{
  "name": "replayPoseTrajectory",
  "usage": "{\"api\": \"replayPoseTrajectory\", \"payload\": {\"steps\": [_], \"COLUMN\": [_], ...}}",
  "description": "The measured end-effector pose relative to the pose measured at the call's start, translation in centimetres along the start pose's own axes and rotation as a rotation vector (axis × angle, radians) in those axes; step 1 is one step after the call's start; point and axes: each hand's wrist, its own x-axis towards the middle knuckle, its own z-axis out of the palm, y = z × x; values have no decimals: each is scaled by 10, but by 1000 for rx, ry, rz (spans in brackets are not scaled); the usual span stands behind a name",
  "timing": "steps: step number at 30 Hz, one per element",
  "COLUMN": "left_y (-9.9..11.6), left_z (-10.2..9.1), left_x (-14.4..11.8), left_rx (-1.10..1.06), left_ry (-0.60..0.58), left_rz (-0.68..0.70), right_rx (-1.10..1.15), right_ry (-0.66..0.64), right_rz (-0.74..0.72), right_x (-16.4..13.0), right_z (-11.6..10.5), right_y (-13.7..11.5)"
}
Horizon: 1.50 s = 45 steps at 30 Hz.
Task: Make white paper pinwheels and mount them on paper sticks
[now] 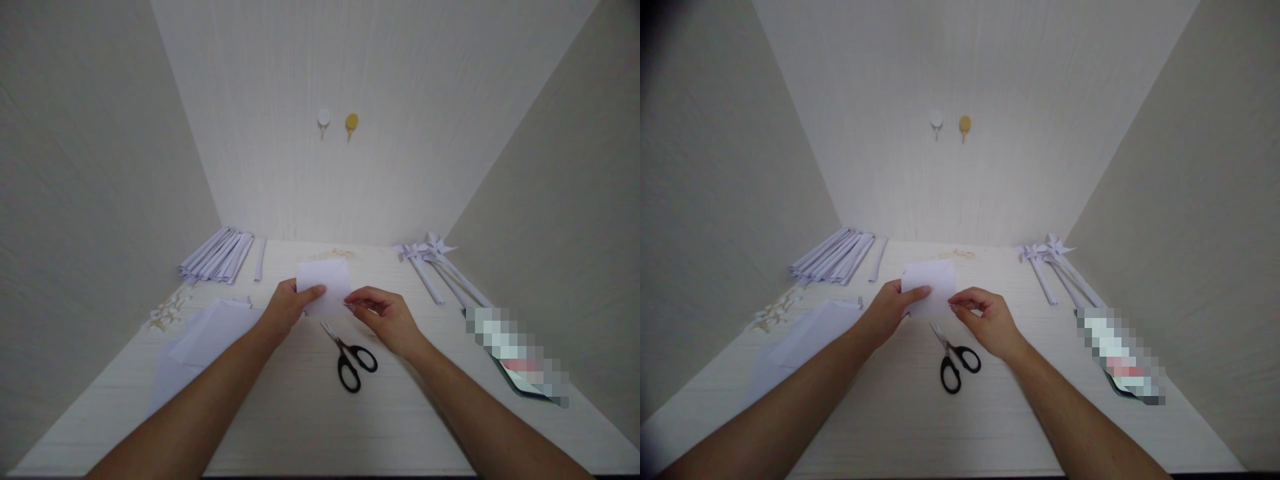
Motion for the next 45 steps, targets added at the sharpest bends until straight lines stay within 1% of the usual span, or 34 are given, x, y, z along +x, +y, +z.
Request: {"api": "replayPoseTrajectory", "payload": {"steps": [7,23,31,38,45], "left_y": [1,4,4,5,3], "left_z": [1,4,6,6,4], "left_x": [-3,-7,-8,-8,-7], "left_rx": [35,38,25,23,40], "left_ry": [9,-1,-26,-25,-19], "left_rz": [8,40,20,21,26], "right_rx": [14,61,101,112,135], "right_ry": [-7,47,57,72,77], "right_rz": [2,60,68,73,76], "right_x": [0,2,3,4,4], "right_z": [2,2,2,3,3], "right_y": [1,10,12,12,11]}}
